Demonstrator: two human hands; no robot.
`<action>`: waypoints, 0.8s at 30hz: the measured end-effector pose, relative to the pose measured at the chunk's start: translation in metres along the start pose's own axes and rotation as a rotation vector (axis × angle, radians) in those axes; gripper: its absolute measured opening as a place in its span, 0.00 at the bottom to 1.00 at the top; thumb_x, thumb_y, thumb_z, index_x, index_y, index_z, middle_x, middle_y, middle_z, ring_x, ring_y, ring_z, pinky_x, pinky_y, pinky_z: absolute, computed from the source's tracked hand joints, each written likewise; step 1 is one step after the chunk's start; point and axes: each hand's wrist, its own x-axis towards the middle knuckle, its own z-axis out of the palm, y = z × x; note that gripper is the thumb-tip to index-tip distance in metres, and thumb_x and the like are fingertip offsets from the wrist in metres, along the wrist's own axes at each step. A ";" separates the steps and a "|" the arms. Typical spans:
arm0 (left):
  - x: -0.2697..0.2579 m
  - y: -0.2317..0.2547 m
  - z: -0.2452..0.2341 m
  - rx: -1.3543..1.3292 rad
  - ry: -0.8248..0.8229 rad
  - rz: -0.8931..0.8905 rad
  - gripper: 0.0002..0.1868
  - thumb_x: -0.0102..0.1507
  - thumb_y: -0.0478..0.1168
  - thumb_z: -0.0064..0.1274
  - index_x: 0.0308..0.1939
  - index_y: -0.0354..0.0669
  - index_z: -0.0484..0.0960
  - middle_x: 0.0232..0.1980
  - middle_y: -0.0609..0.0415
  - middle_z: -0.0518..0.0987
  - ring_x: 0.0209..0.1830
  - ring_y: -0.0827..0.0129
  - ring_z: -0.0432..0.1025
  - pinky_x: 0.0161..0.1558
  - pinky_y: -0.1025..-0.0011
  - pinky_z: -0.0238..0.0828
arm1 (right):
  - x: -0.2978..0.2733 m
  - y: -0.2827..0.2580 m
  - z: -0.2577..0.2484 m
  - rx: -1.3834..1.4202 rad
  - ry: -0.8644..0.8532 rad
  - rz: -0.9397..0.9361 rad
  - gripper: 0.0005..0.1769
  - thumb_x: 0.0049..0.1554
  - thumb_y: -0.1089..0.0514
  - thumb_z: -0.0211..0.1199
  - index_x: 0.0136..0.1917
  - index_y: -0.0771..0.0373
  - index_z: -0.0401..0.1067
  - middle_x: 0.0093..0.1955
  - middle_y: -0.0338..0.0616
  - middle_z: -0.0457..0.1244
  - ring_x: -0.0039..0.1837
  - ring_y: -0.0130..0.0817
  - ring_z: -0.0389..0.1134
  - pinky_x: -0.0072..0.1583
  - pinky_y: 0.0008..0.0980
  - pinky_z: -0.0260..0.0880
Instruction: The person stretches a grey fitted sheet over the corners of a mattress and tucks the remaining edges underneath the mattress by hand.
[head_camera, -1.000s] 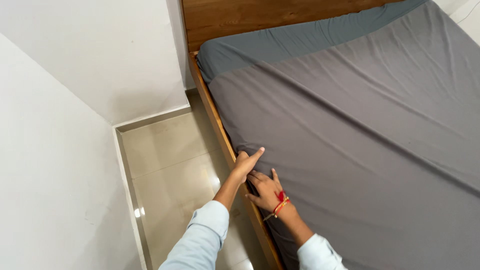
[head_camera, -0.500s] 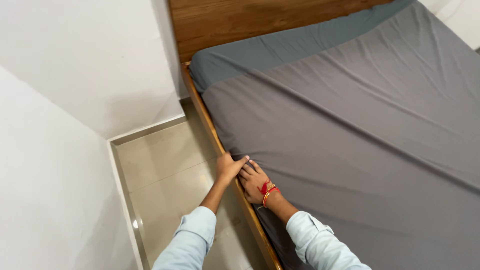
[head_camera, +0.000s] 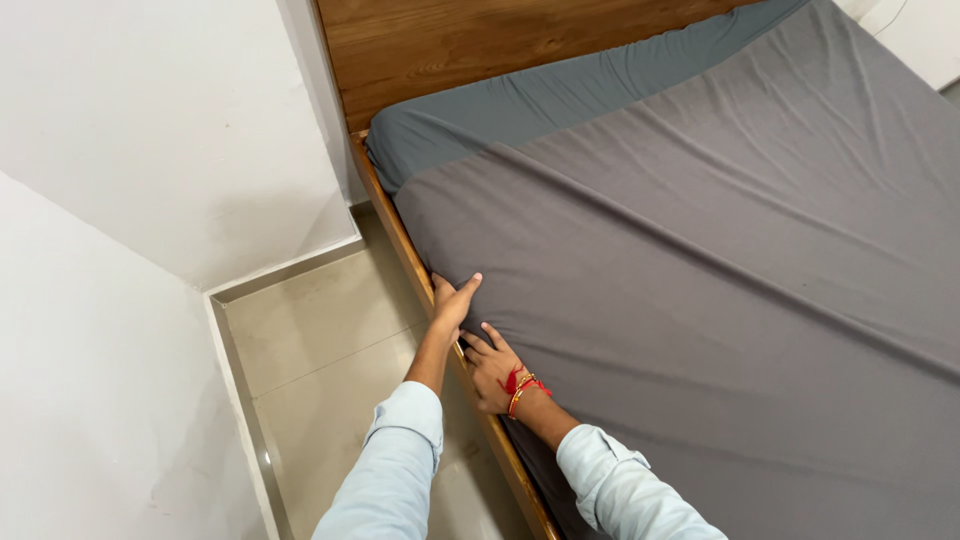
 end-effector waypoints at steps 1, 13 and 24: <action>0.004 -0.001 -0.001 -0.030 -0.005 0.049 0.56 0.62 0.50 0.61 0.79 0.32 0.38 0.80 0.35 0.54 0.79 0.51 0.55 0.73 0.62 0.54 | -0.001 0.003 0.003 0.053 0.018 0.003 0.27 0.51 0.50 0.63 0.59 0.68 0.74 0.71 0.49 0.60 0.84 0.45 0.45 0.82 0.55 0.33; 0.029 -0.038 0.004 0.266 0.186 0.223 0.50 0.66 0.52 0.57 0.79 0.32 0.44 0.77 0.32 0.59 0.76 0.45 0.57 0.73 0.60 0.54 | -0.094 0.107 0.045 0.560 0.505 0.892 0.44 0.51 0.40 0.71 0.72 0.64 0.61 0.78 0.54 0.49 0.80 0.53 0.43 0.72 0.64 0.41; -0.030 0.028 0.045 1.295 0.078 0.738 0.32 0.66 0.56 0.51 0.71 0.48 0.68 0.79 0.48 0.59 0.82 0.45 0.46 0.74 0.33 0.40 | -0.086 0.109 0.094 0.499 0.643 0.847 0.20 0.59 0.43 0.62 0.60 0.53 0.73 0.82 0.49 0.48 0.85 0.49 0.41 0.78 0.66 0.31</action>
